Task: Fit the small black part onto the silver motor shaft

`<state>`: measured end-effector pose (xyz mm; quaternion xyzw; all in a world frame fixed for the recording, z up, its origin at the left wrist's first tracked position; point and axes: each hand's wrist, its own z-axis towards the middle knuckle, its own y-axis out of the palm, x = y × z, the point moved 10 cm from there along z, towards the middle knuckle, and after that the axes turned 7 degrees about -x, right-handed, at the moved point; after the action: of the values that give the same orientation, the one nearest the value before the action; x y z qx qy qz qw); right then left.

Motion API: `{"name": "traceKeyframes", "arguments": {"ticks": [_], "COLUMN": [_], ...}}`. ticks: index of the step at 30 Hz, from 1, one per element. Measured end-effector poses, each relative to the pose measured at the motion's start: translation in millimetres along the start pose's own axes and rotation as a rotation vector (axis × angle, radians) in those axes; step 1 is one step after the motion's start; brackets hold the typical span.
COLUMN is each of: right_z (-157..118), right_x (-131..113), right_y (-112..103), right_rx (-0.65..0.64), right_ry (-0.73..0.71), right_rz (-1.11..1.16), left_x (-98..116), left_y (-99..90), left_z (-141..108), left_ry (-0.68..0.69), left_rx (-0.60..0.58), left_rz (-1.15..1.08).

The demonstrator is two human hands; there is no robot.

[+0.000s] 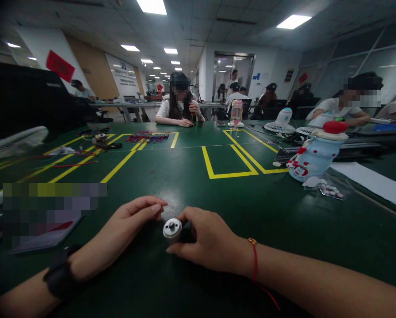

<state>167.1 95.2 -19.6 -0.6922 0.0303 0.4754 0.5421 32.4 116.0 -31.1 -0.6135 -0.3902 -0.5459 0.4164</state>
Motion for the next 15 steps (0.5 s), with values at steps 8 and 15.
{"name": "traceKeyframes", "arguments": {"ticks": [8, 15], "right_z": [3, 0], "right_x": [0, -3], "right_y": [-2, -2], "right_rx": [0.028, 0.019], "right_ry": [-0.043, -0.053], "right_rz": [-0.007, -0.030], "left_x": [49, 50], "left_y": [34.1, 28.4], "left_z": [-18, -21], "left_ry": [0.330, 0.365], "left_rx": [-0.123, -0.068], "left_rz": [0.494, 0.502]}}
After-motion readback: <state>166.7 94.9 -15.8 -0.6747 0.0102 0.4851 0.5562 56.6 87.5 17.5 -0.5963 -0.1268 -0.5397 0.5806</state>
